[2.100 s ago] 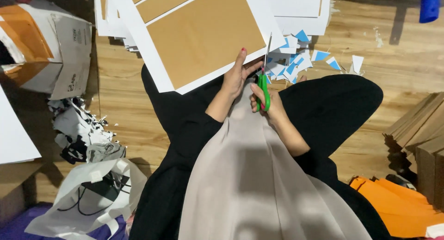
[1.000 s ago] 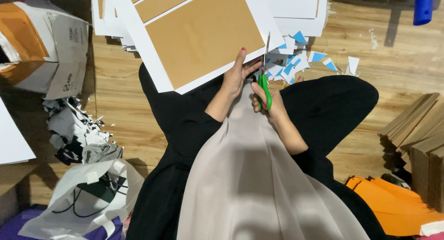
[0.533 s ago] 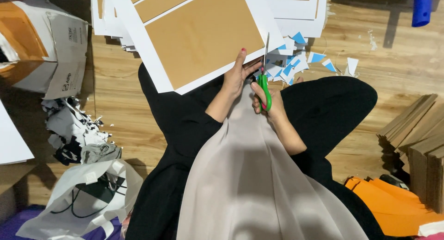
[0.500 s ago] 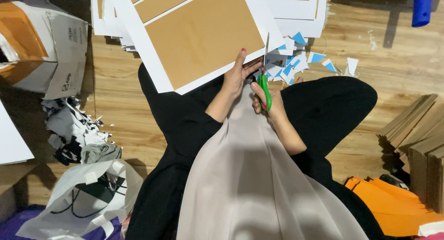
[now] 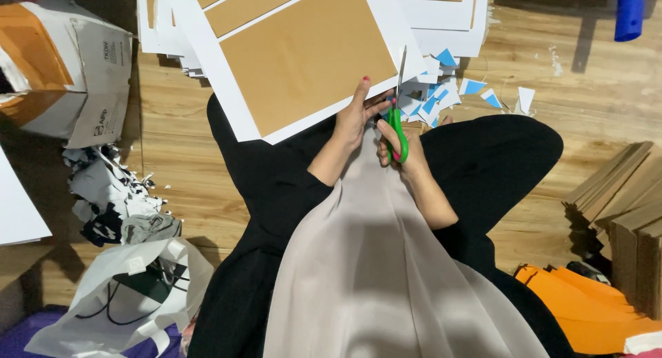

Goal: Trimming the white borders off printed cardboard sheets using scissors while sitting on the floor.

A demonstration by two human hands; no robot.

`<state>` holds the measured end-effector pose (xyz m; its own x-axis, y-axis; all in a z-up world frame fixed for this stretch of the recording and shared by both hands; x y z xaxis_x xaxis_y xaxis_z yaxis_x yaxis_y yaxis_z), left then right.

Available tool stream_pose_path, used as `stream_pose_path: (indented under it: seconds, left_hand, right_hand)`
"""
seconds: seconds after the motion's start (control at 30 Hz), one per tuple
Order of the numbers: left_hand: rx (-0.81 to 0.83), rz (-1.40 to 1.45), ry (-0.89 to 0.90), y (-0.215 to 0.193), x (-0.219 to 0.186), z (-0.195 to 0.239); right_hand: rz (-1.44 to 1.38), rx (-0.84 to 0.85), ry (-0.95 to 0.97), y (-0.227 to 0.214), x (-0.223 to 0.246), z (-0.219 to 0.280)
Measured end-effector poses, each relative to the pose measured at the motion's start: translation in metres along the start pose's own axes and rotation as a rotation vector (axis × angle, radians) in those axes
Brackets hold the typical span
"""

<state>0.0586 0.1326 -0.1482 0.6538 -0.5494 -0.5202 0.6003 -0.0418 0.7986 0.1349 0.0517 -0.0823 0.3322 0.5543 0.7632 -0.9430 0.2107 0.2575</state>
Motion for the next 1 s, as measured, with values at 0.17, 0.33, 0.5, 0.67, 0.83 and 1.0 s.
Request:
stream_pose_path:
  seconds: [0.17, 0.33, 0.5, 0.67, 0.83, 1.0]
  left_hand:
    - [-0.005, -0.009, 0.011, -0.002, 0.002, -0.001]
    - [-0.001, -0.025, 0.002, 0.005, -0.003, 0.001]
    - [-0.01, -0.062, -0.04, 0.009, -0.005, 0.003]
    - [-0.024, -0.033, -0.008, 0.009, -0.004, 0.003]
    - [-0.03, -0.043, -0.03, 0.015, -0.007, 0.005]
    - [-0.041, -0.008, -0.003, 0.01, -0.003, 0.002]
  right_hand:
    - [0.001, -0.008, -0.016, 0.001, 0.003, 0.002]
    - [-0.009, -0.01, -0.013, 0.001, 0.005, 0.003]
    - [-0.026, -0.003, -0.019, 0.003, 0.007, 0.003]
    - [-0.038, -0.004, -0.026, 0.001, 0.006, 0.003]
    - [-0.04, -0.024, -0.034, 0.002, 0.008, 0.005]
    - [-0.014, -0.045, -0.043, 0.001, 0.011, 0.005]
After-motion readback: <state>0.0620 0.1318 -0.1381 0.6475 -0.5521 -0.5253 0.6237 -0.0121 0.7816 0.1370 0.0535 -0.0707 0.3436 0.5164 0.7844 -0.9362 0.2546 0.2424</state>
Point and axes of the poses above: each hand's wrist, its own z-axis away from the middle knuckle, its own y-axis out of the palm, x = y × z, the point moved 10 cm from there along -z, towards the middle knuckle, and after that the axes turned 14 degrees about x, right-handed, at the moved point
